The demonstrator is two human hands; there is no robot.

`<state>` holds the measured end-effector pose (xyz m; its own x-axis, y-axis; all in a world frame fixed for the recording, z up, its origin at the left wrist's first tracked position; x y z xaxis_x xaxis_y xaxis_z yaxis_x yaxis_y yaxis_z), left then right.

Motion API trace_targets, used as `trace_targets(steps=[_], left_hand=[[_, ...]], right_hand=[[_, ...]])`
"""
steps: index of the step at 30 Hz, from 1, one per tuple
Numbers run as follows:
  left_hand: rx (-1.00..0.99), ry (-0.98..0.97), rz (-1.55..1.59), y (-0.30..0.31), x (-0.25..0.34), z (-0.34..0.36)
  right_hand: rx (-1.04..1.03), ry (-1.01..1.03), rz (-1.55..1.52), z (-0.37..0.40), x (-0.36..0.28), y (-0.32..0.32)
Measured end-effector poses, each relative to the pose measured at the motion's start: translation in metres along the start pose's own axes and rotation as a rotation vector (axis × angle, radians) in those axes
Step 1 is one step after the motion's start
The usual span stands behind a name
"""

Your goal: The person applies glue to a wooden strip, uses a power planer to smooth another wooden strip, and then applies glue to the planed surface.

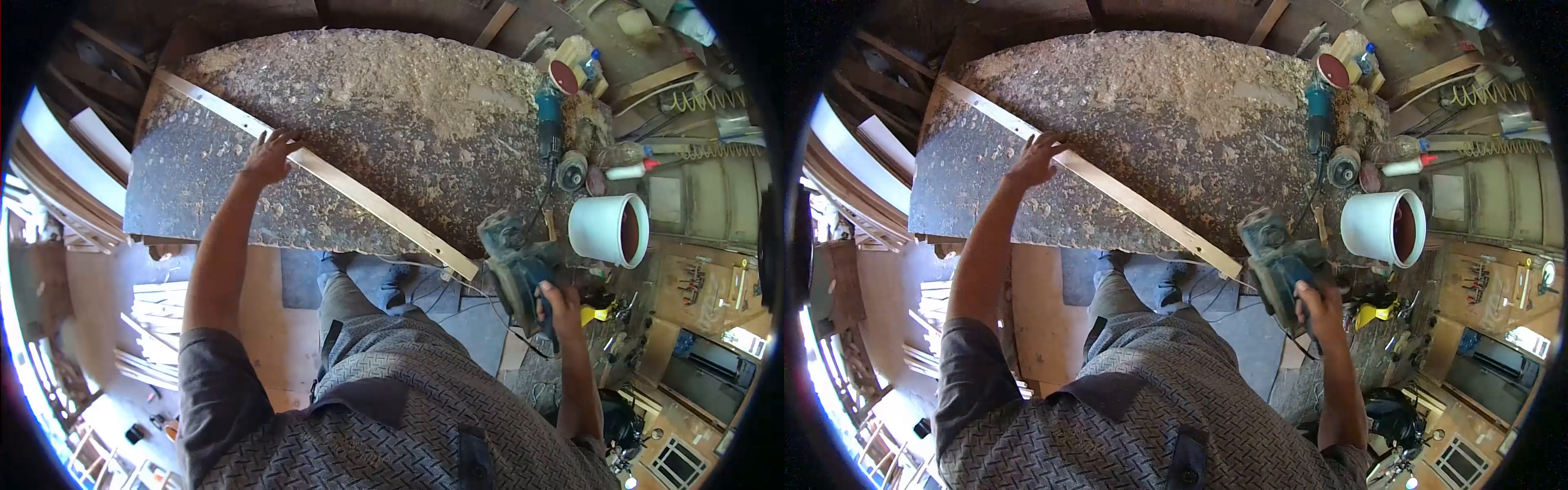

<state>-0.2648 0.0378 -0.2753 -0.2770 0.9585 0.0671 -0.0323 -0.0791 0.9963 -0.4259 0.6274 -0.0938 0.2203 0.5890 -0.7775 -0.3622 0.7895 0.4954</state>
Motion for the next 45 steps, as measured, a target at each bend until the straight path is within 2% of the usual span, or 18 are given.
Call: trace_targets(steps=[2, 3, 4, 6, 7, 10, 11, 14, 20, 22, 27, 33, 38, 39, 41, 42, 44, 45], left_hand=[[0.015, 0.132, 0.075, 0.015, -0.007, -0.002], [0.032, 0.234, 0.107, -0.005, -0.033, -0.008], [0.033, 0.237, 0.106, -0.001, -0.034, -0.014], [0.032, 0.493, -0.064, 0.005, -0.052, -0.012], [0.026, 0.519, -0.057, 0.005, -0.054, -0.011], [-0.04, 0.5, -0.039, -0.012, -0.056, -0.014], [0.01, 0.512, -0.069, -0.018, -0.056, -0.013], [0.025, 0.492, -0.054, -0.008, -0.051, -0.013], [-0.042, 0.514, -0.065, -0.001, -0.046, -0.013], [0.072, 0.484, -0.023, 0.0, -0.046, -0.012], [0.099, 0.514, 0.018, 0.013, -0.039, -0.007], [0.051, 0.542, 0.02, 0.012, -0.047, -0.006], [0.153, 0.549, 0.165, -0.023, -0.083, -0.007], [0.115, 0.445, 0.149, -0.036, -0.089, -0.012], [0.043, 0.323, 0.12, -0.008, -0.079, -0.011], [0.045, 0.332, 0.116, 0.018, -0.077, -0.009], [0.053, 0.667, 0.641, 0.038, -0.087, 0.003], [0.074, 0.744, 0.684, 0.032, -0.1, 0.006]], right_hand=[[-0.129, -0.008, 0.046, 0.003, 0.02, -0.009], [-0.182, 0.003, 0.046, 0.005, 0.024, -0.013], [-0.185, 0.004, 0.046, 0.004, 0.031, -0.013], [-0.298, 0.042, 0.166, 0.007, 0.044, -0.02], [-0.354, 0.071, 0.182, 0.008, 0.044, -0.025], [-0.389, 0.099, 0.184, 0.005, 0.062, -0.029], [-0.397, 0.071, 0.162, 0.003, 0.069, -0.029], [-0.381, 0.01, 0.113, 0.002, 0.066, -0.037], [-0.436, 0.043, 0.193, -0.012, 0.045, -0.077], [-0.444, 0.058, 0.179, -0.012, 0.023, -0.101], [-0.447, 0.081, 0.123, -0.022, -0.011, -0.175], [-0.471, 0.184, 0.133, -0.025, -0.086, -0.274], [-0.487, 0.237, 0.18, -0.033, -0.129, -0.34], [-0.474, 0.25, 0.191, -0.035, -0.137, -0.353], [-0.463, 0.297, 0.21, -0.04, -0.156, -0.383], [-0.47, 0.303, 0.209, -0.044, -0.163, -0.398], [-0.448, 0.344, 0.222, -0.052, -0.174, -0.429], [-0.409, 0.436, 0.239, -0.055, -0.182, -0.444]])
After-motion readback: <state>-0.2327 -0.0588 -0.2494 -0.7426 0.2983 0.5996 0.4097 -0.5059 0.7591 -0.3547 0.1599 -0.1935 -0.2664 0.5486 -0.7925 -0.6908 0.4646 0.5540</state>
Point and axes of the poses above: each hand's wrist, its own z-axis away from the middle knuckle, its own y-axis out of the back of the hand, x = y × z, the point moved 6 cm from there along -z, towards the middle knuckle, and after that the axes turned 12 degrees about x, right-handed, at the moved point
